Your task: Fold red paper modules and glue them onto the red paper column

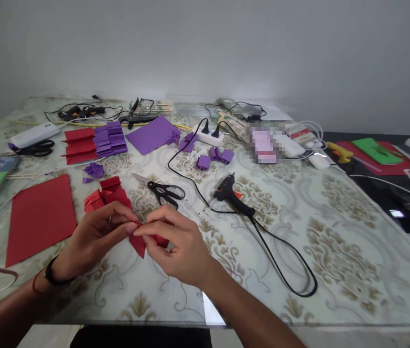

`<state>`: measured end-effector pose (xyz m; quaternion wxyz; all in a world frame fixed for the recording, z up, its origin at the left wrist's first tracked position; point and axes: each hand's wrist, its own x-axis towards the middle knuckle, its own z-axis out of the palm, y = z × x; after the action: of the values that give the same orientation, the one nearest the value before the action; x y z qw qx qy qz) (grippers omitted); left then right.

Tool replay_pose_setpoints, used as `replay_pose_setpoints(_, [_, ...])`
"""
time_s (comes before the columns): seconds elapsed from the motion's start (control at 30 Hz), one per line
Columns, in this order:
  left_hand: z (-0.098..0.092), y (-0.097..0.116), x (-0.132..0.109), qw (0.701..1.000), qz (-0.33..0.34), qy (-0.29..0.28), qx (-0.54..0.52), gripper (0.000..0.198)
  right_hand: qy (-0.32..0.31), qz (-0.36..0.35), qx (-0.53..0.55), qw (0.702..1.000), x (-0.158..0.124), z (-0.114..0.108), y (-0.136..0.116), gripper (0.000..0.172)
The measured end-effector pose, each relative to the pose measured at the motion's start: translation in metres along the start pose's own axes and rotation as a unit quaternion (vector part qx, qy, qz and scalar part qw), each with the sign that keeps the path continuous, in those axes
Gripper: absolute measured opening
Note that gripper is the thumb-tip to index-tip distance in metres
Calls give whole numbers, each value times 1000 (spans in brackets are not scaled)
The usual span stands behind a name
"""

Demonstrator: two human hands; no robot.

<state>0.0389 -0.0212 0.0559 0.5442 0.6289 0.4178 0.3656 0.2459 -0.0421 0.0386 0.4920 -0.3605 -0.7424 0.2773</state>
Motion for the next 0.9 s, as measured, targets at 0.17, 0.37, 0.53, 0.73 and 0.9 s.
replay_pose_setpoints(0.17, [0,-6,-3,999,30,19,32,12,5,55,33,998,2,-1,0,24])
replay_pose_setpoints(0.37, [0,-12,-6,993,73,39,83,8,17,103,24,994,2,0,2,5])
replay_pose_setpoints(0.53, [0,-8,-3,995,35,20,87,11,27,113,25,993,1,1,2,7])
replay_pose_setpoints(0.73, [0,-6,-2,995,16,17,95,13,1,155,38,987,3,1,0,12])
replay_pose_setpoints(0.9, [1,-6,-3,997,11,8,81,16,-9,184,72,980,4,2,1,13])
